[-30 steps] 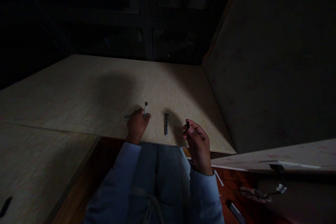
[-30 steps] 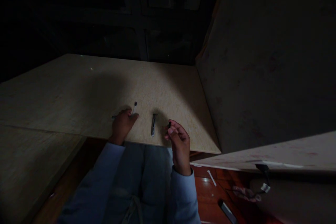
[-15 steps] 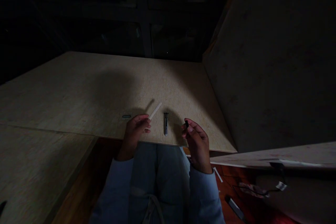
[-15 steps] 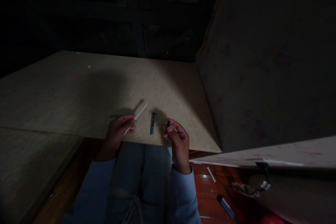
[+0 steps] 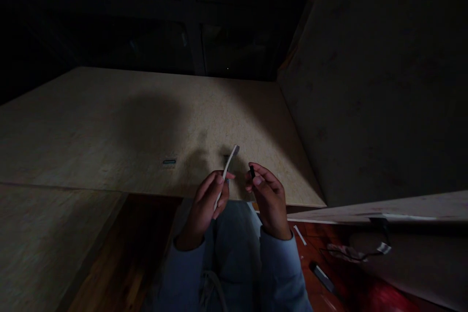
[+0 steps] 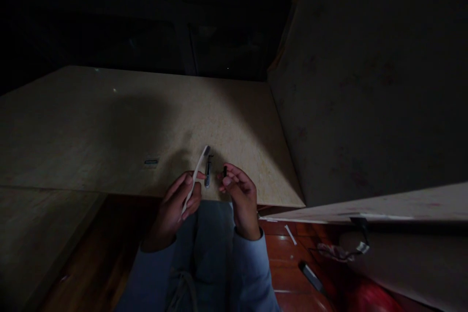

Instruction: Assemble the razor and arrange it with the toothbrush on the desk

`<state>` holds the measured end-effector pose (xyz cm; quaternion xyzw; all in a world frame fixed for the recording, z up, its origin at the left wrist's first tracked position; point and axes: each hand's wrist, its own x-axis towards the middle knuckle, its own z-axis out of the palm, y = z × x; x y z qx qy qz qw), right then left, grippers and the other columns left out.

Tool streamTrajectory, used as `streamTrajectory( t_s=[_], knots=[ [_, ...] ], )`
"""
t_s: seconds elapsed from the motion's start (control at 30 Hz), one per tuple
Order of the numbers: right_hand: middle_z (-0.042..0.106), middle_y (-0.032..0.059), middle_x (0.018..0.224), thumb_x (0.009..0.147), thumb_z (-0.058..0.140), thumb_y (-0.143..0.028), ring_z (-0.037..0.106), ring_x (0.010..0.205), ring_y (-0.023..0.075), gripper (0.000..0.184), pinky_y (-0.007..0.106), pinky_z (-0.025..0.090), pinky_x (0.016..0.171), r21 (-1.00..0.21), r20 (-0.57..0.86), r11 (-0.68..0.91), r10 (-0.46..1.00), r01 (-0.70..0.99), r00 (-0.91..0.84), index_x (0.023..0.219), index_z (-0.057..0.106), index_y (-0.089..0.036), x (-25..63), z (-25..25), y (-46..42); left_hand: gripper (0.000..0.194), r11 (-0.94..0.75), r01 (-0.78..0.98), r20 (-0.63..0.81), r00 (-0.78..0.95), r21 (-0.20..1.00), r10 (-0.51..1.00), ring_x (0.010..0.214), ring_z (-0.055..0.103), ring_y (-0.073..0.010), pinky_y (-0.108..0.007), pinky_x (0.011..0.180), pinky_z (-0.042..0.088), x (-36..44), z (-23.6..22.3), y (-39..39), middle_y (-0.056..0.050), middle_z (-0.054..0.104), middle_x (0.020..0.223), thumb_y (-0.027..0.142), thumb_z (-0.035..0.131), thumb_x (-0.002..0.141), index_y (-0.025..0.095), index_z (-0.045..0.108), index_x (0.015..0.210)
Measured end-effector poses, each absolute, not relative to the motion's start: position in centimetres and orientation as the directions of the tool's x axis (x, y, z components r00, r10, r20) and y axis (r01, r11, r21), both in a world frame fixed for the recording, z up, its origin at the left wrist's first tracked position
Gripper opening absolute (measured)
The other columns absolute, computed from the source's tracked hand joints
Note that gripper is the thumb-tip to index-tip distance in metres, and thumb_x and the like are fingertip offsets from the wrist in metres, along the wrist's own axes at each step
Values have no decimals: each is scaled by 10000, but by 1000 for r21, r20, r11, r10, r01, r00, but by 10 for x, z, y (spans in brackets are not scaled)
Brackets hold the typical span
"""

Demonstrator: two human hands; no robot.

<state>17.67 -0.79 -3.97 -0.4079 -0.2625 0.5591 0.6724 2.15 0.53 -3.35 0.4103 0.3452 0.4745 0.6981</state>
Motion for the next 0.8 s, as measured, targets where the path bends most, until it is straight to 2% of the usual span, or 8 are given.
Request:
streamTrajectory(
  t_s=[0.1, 0.2, 0.3, 0.47, 0.67, 0.8],
  knots=[
    [751, 38, 892, 726, 853, -358, 608, 682, 124, 370, 259, 498, 644, -834, -67, 70, 972, -548, 226, 1068, 788, -234, 178, -35, -10, 445, 146, -242, -49, 368, 959, 929, 424, 373, -59, -198, 433, 277, 19, -34, -1, 66, 479, 570, 580, 541, 949, 153, 624, 1042],
    [751, 35, 897, 755, 840, -362, 607, 673, 121, 377, 266, 504, 657, -841, -33, 83, 978, -534, 204, 1109, 779, -247, 178, -33, -13, 500, 141, -134, -74, 410, 981, 909, 485, 409, -78, -218, 471, 304, 13, -35, -3, 34, 520, 630, 619, 532, 935, 142, 645, 1029],
    [751, 36, 932, 787, 820, -371, 623, 699, 130, 396, 279, 517, 681, -857, -8, 83, 985, -508, 174, 1164, 761, -264, 179, -33, -15, 507, 112, -23, -98, 343, 993, 934, 562, 432, -102, -230, 516, 330, 9, -36, -3, 24, 508, 665, 617, 526, 938, 145, 664, 1062],
    [734, 34, 966, 836, 780, -389, 629, 730, 136, 400, 294, 529, 703, -881, 47, 105, 990, -462, 136, 1220, 735, -284, 180, -35, -16, 513, -5, 151, -36, 268, 989, 963, 661, 483, -134, -259, 626, 386, 7, -35, -4, 7, 525, 698, 597, 487, 966, 149, 685, 1118],
    [718, 29, 955, 850, 767, -413, 622, 735, 140, 411, 297, 528, 711, -900, 63, 122, 986, -419, 153, 1238, 719, -287, 183, -38, -17, 587, -26, 200, -39, 314, 979, 949, 634, 474, -136, -262, 613, 393, 12, -32, -8, 4, 525, 673, 607, 452, 973, 114, 682, 1195],
    [682, 23, 911, 834, 776, -445, 590, 695, 129, 424, 286, 514, 682, -908, 50, 129, 978, -398, 203, 1218, 730, -271, 186, -38, -17, 564, -35, 201, -38, 348, 979, 937, 628, 483, -133, -254, 602, 401, 14, -30, -10, -2, 545, 671, 568, 462, 977, 107, 690, 1209]
  ],
)
